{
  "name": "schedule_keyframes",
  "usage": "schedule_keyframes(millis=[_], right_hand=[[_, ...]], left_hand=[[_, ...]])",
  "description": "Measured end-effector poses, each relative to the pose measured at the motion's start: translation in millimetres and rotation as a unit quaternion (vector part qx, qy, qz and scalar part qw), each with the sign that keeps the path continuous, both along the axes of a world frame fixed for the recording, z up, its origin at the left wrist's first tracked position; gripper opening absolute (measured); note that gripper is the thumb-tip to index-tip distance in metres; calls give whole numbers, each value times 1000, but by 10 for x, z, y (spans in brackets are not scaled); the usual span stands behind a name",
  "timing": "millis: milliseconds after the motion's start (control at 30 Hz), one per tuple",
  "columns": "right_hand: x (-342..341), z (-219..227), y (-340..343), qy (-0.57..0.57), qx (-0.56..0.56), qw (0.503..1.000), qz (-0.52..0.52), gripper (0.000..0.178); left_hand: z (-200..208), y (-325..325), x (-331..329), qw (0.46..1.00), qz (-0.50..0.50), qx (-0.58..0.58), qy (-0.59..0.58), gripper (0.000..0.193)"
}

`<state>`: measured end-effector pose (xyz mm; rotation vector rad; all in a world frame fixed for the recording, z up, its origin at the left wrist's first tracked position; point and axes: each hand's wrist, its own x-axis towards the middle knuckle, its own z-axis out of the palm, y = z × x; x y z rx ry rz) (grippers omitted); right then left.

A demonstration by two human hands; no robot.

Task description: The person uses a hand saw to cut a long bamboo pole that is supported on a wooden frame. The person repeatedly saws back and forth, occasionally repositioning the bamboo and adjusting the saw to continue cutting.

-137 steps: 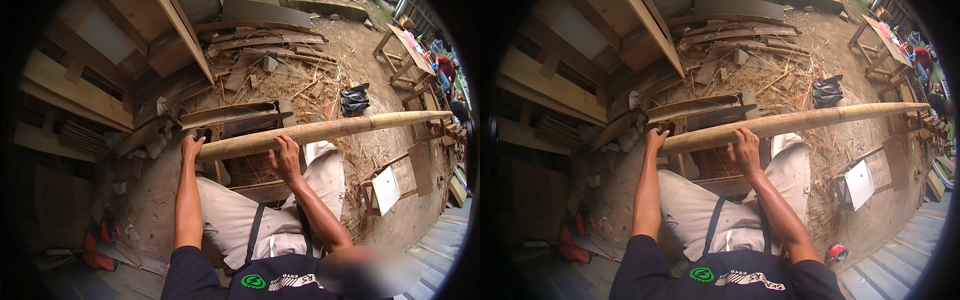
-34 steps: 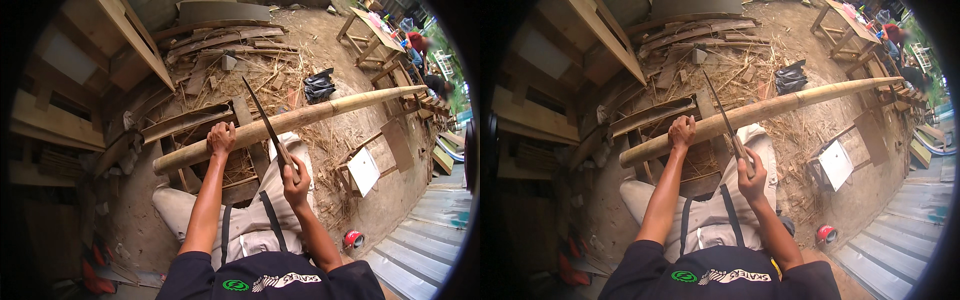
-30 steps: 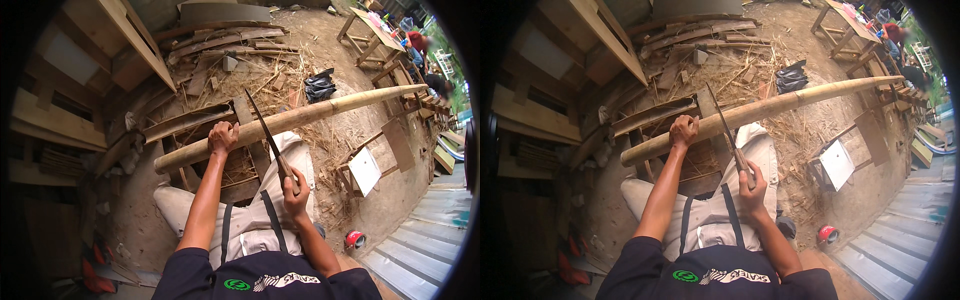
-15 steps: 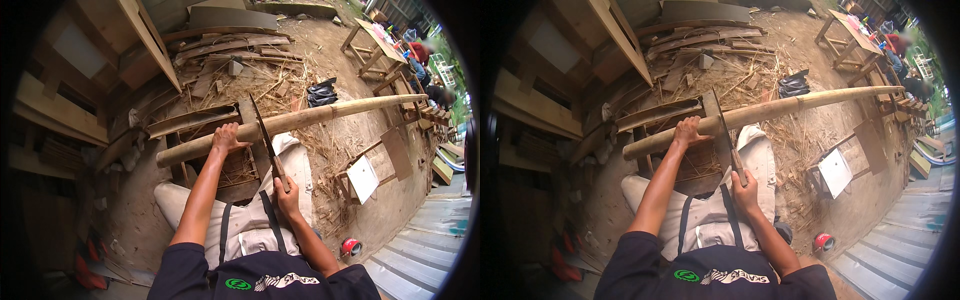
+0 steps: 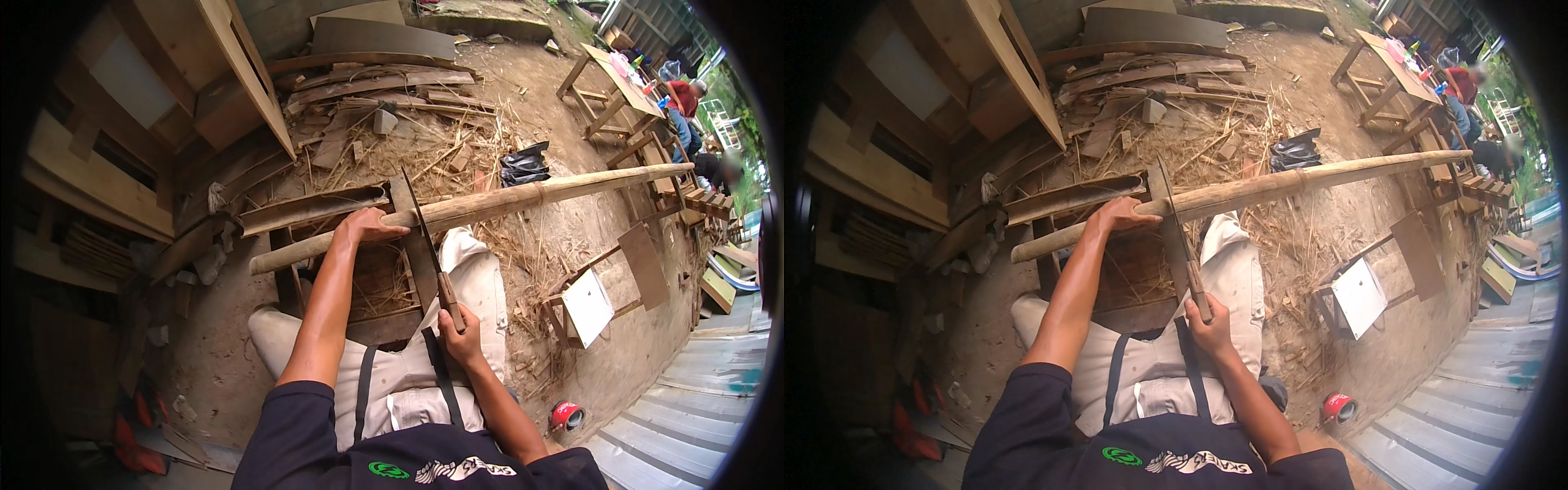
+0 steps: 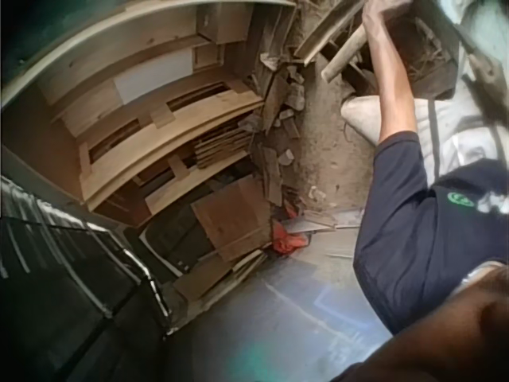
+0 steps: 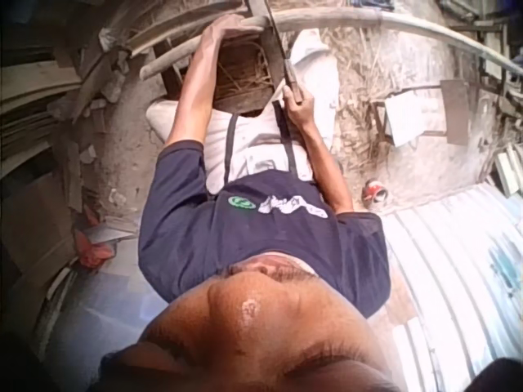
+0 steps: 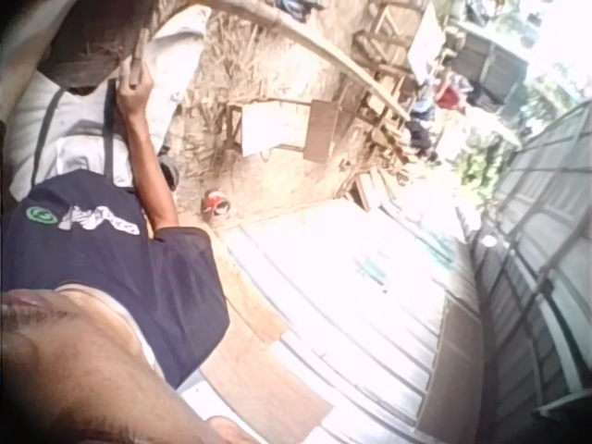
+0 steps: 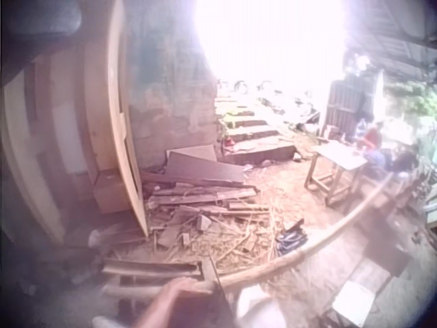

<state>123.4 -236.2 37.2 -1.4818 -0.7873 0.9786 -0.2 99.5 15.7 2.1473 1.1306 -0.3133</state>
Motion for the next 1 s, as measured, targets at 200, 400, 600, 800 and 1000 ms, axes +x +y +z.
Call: schedule_keyframes(millis=[200, 400, 600, 800, 1000], right_hand=[[46, -227, 258, -45, -59, 996, -46, 25], [-21, 174, -6, -92, -55, 994, -26, 25], [-4, 675, 457, -78, -53, 995, -25, 24], [36, 258, 688, -137, -20, 990, -14, 27], [-17, 242, 100, -46, -91, 994, -43, 25]], left_hand=[[48, -18, 14, 996, 45, 26, 70, 102], [78, -35, -36, 994, 87, 64, 18, 102], [107, -142, 3, 991, 75, 110, 21, 101], [114, -312, 6, 984, 75, 161, 25, 96], [217, -181, 61, 988, 67, 118, 68, 100]])
